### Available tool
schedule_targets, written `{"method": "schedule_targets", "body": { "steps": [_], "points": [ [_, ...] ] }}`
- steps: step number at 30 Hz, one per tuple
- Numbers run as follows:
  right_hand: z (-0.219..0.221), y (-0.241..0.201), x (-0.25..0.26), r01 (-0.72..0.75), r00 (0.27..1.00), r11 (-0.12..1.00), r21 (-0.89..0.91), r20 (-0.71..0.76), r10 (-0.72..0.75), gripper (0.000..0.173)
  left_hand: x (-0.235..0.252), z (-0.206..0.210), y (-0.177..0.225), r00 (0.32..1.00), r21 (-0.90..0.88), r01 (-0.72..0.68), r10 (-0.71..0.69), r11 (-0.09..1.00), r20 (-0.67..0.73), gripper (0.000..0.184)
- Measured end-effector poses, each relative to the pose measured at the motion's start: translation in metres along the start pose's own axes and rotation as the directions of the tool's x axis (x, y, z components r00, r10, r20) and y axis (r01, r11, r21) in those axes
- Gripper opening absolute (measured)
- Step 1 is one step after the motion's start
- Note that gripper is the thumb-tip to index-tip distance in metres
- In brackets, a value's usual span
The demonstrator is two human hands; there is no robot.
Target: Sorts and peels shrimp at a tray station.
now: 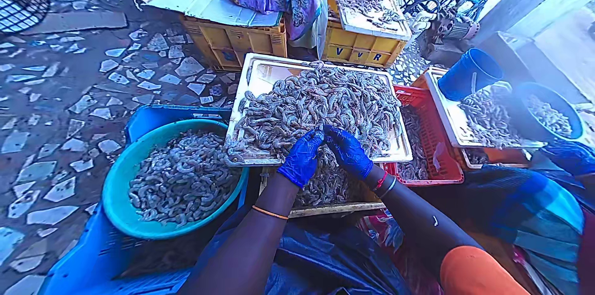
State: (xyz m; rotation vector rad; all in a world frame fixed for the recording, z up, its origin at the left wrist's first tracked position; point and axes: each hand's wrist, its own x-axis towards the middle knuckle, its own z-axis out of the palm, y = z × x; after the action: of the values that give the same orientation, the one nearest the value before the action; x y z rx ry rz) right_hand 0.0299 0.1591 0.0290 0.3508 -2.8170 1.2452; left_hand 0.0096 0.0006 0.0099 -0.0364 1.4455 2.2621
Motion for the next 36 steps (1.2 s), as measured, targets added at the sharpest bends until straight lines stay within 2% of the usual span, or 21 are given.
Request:
{"method": "schedule_targets", "body": {
  "steps": [3,5,6,7,8,9,10,12,13,15,18,21,23,25,27,29,30,32,34,35,36],
  "points": [
    [-0.004,-0.003,0.001,-0.038,0.999,0.944,0.329,0.015,0.035,0.027,0.000,-0.005,0.004,0.990,-0.107,-0.112,0.120,0.988,0.074,0.034],
    [-0.013,-0.006,0.002,-0.110,0.984,0.917,0.384,0.174,0.045,0.025,-0.001,-0.009,0.011,0.992,-0.128,-0.123,0.124,0.984,0.005,0.033],
    [-0.017,-0.007,0.003,-0.152,0.948,0.943,0.295,0.314,0.054,0.028,-0.003,-0.013,0.015,0.989,-0.115,-0.133,0.125,0.984,-0.079,0.032],
    [-0.022,-0.007,0.006,-0.165,0.884,0.981,0.101,0.456,0.101,0.032,-0.004,-0.019,0.019,0.971,-0.121,-0.164,0.139,0.979,-0.194,0.033],
    [-0.024,-0.007,0.009,-0.138,0.811,0.980,-0.140,0.552,0.193,0.037,-0.006,-0.025,0.024,0.929,-0.125,-0.230,0.180,0.965,-0.323,0.036],
    [-0.024,-0.002,0.013,-0.123,0.780,0.936,-0.329,0.551,0.297,0.040,-0.007,-0.033,0.032,0.861,-0.148,-0.319,0.221,0.936,-0.458,0.038],
    [-0.024,0.007,0.017,-0.166,0.804,0.889,-0.426,0.463,0.372,0.039,-0.008,-0.043,0.039,0.784,-0.194,-0.419,0.245,0.887,-0.571,0.041],
    [-0.034,0.026,0.028,-0.346,0.868,0.834,-0.431,0.191,0.459,0.033,-0.013,-0.066,0.049,0.658,-0.304,-0.559,0.190,0.772,-0.728,0.045],
    [-0.041,0.035,0.040,-0.410,0.873,0.800,-0.439,0.065,0.483,0.031,-0.014,-0.074,0.052,0.637,-0.355,-0.577,0.134,0.735,-0.759,0.048],
    [-0.050,0.054,0.064,-0.490,0.841,0.708,-0.509,-0.062,0.537,0.033,-0.010,-0.082,0.053,0.617,-0.400,-0.554,0.037,0.731,-0.786,0.050],
    [-0.043,0.082,0.087,-0.540,0.766,0.585,-0.605,-0.067,0.639,0.030,0.000,-0.075,0.053,0.610,-0.348,-0.516,0.051,0.783,-0.791,0.044],
    [-0.022,0.104,0.099,-0.510,0.748,0.567,-0.647,-0.008,0.664,0.032,0.007,-0.065,0.058,0.611,-0.302,-0.520,0.100,0.799,-0.785,0.037],
    [-0.014,0.096,0.100,-0.485,0.756,0.599,-0.637,0.038,0.653,0.034,0.011,-0.058,0.060,0.626,-0.287,-0.487,0.101,0.825,-0.773,0.037],
    [-0.015,0.077,0.098,-0.500,0.750,0.648,-0.575,0.087,0.655,0.032,0.016,-0.052,0.058,0.707,-0.274,-0.387,0.092,0.881,-0.701,0.039],
    [-0.023,0.070,0.091,-0.512,0.774,0.735,-0.444,0.132,0.619,0.031,0.018,-0.042,0.051,0.838,-0.244,-0.210,0.046,0.947,-0.544,0.038],
    [-0.036,0.054,0.079,-0.469,0.831,0.805,-0.363,0.127,0.541,0.035,0.018,-0.029,0.042,0.929,-0.118,-0.049,0.002,0.992,-0.369,0.038],
    [-0.044,0.042,0.071,-0.416,0.873,0.831,-0.371,0.093,0.478,0.037,0.018,-0.023,0.035,0.956,0.021,-0.021,0.027,1.000,-0.291,0.036],
    [-0.055,0.024,0.051,-0.297,0.945,0.870,-0.394,0.012,0.328,0.035,0.020,-0.013,0.025,0.984,0.387,-0.050,0.111,0.921,-0.138,0.037],
    [-0.059,0.008,0.033,-0.310,0.950,0.911,-0.273,-0.058,0.306,0.026,0.025,-0.004,0.015,0.994,0.687,-0.059,0.105,0.724,-0.025,0.054],
    [-0.058,-0.001,0.025,-0.368,0.929,0.920,-0.138,-0.086,0.359,0.021,0.026,0.003,0.012,0.998,0.725,-0.054,0.061,0.686,0.017,0.064],
    [-0.054,-0.008,0.017,-0.425,0.899,0.905,0.007,-0.110,0.423,0.017,0.025,0.010,0.009,0.998,0.707,-0.052,0.009,0.706,0.064,0.073]
  ]
}}
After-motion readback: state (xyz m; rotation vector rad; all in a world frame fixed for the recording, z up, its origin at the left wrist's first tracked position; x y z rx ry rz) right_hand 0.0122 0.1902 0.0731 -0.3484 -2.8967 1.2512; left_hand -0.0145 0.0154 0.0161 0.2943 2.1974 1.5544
